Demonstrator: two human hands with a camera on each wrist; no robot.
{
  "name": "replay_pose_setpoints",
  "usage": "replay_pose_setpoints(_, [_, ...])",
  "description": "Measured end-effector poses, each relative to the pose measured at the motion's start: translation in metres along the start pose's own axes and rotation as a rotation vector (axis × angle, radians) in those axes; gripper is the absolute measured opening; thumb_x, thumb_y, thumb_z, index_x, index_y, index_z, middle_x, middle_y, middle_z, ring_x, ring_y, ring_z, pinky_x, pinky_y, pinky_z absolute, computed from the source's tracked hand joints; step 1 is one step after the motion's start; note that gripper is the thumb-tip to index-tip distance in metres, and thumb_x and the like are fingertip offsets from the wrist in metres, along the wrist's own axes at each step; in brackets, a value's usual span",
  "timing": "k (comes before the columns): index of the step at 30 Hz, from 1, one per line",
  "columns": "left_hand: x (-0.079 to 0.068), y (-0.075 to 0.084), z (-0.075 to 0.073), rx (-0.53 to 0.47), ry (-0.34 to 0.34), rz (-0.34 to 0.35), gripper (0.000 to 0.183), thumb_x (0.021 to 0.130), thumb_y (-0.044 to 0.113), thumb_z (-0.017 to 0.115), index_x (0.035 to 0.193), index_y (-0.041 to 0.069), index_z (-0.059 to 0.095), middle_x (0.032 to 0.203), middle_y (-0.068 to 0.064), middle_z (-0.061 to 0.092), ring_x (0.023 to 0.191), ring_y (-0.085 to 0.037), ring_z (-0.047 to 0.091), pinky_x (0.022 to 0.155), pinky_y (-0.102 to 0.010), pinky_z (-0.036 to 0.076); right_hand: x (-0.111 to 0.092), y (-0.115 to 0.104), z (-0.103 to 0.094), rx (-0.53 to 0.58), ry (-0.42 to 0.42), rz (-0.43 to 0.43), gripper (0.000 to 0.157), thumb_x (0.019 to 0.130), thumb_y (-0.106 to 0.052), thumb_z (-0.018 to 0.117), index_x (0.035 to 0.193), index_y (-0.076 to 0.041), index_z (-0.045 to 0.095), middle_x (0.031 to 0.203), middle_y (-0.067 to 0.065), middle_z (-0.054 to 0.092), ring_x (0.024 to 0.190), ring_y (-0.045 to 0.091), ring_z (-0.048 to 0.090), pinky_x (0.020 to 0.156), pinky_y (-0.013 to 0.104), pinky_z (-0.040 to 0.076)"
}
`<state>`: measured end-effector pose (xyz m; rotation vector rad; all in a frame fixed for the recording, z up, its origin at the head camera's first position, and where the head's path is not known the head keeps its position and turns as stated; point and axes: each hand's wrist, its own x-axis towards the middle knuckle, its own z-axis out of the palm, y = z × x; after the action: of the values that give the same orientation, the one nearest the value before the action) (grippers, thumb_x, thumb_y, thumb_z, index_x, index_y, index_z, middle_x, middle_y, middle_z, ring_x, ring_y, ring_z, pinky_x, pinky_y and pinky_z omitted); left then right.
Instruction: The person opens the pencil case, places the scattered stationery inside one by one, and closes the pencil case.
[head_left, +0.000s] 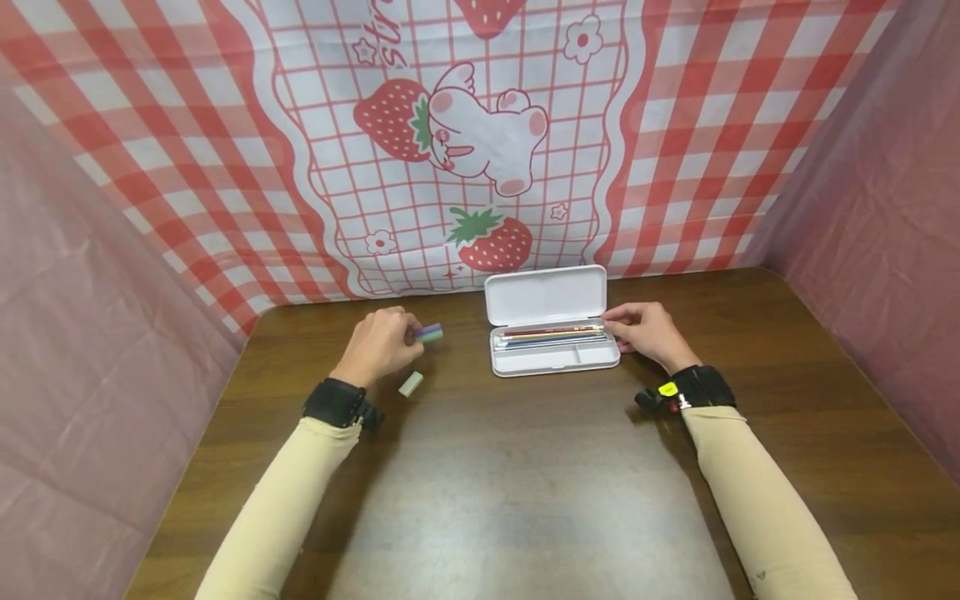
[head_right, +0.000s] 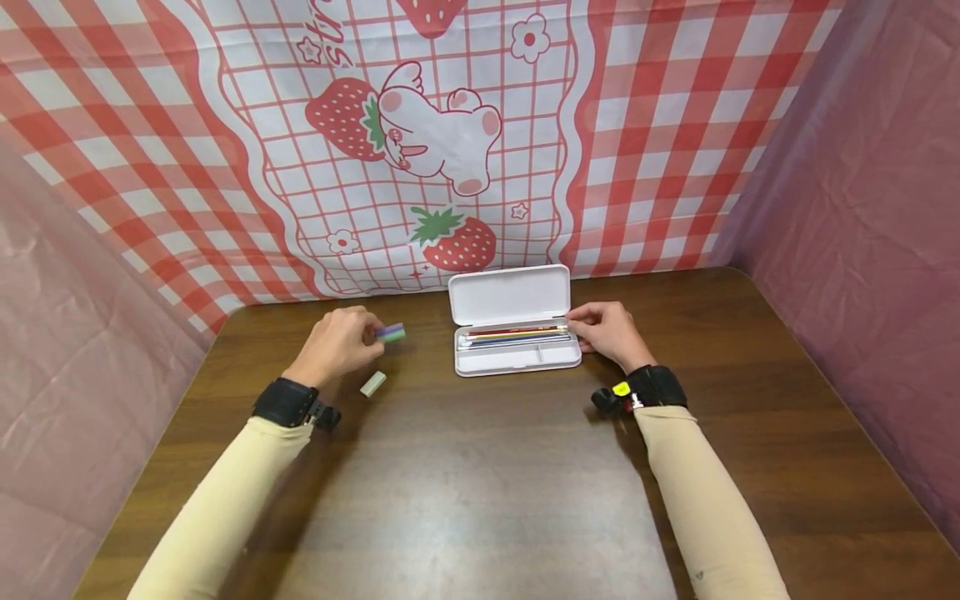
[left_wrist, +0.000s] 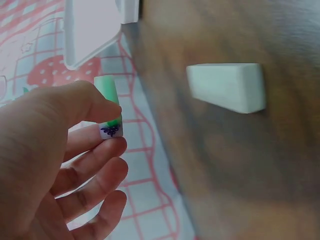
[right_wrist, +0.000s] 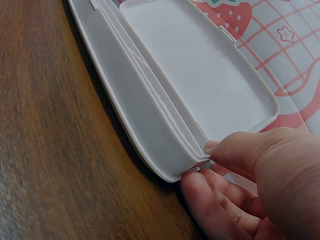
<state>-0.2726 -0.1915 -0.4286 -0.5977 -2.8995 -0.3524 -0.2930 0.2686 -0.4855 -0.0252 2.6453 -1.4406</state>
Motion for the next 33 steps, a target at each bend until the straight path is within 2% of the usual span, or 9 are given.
replay_pose_setpoints(4, [0.005, 0.008, -0.007, 0.024, 0.015, 0.010, 0.024, 0.091, 0.019, 0.082, 0.111, 0.007, 0.087, 0.101, -0.007, 0.080, 0.089, -0.028, 0.077, 0.081, -0.049, 0.066, 0.001, 0.001, 0.000, -0.004, -0.004, 0.004, 0.039, 0.110, -0.021, 0.074, 0.140, 0.003, 0.074, 0.121, 0.025, 0.069, 0.082, 0.014, 0.068, 0.072, 0.020, 0.065])
replay_pose_setpoints(9, [0.010, 0.013, -0.006, 0.019, 0.015, 0.040, 0.024, 0.089, 0.020, 0.082, 0.110, 0.008, 0.087, 0.100, -0.007, 0.080, 0.088, -0.028, 0.077, 0.079, -0.050, 0.065, 0.002, 0.000, 0.000, -0.004, -0.002, -0.001, 0.038, 0.110, -0.021, 0.074, 0.140, 0.003, 0.074, 0.120, 0.024, 0.070, 0.082, 0.014, 0.068, 0.072, 0.020, 0.064])
replay_pose_setpoints(15, [0.017, 0.024, 0.003, 0.019, 0.005, 0.062, 0.023, 0.089, 0.021, 0.081, 0.109, 0.010, 0.087, 0.100, -0.006, 0.079, 0.088, -0.028, 0.077, 0.078, -0.049, 0.065, 0.002, 0.000, 0.001, -0.004, -0.004, -0.006, 0.038, 0.109, -0.021, 0.075, 0.140, 0.003, 0.074, 0.118, 0.022, 0.070, 0.080, 0.013, 0.067, 0.072, 0.019, 0.064])
replay_pose_setpoints(23, [0.030, 0.049, 0.017, 0.043, 0.000, 0.108, 0.022, 0.088, 0.023, 0.082, 0.108, 0.013, 0.087, 0.100, -0.004, 0.080, 0.087, -0.029, 0.078, 0.075, -0.048, 0.065, 0.001, 0.001, -0.001, -0.004, -0.006, -0.011, 0.040, 0.109, -0.020, 0.076, 0.140, 0.005, 0.074, 0.116, 0.022, 0.071, 0.079, 0.012, 0.067, 0.071, 0.019, 0.064])
replay_pose_setpoints(33, [0.050, 0.082, 0.031, 0.050, -0.012, 0.173, 0.021, 0.091, 0.024, 0.083, 0.108, 0.014, 0.089, 0.102, -0.003, 0.081, 0.084, -0.023, 0.075, 0.074, -0.044, 0.065, 0.001, 0.000, 0.000, -0.001, -0.002, -0.019, 0.039, 0.109, -0.020, 0.075, 0.139, 0.004, 0.074, 0.116, 0.021, 0.070, 0.078, 0.011, 0.067, 0.070, 0.019, 0.064])
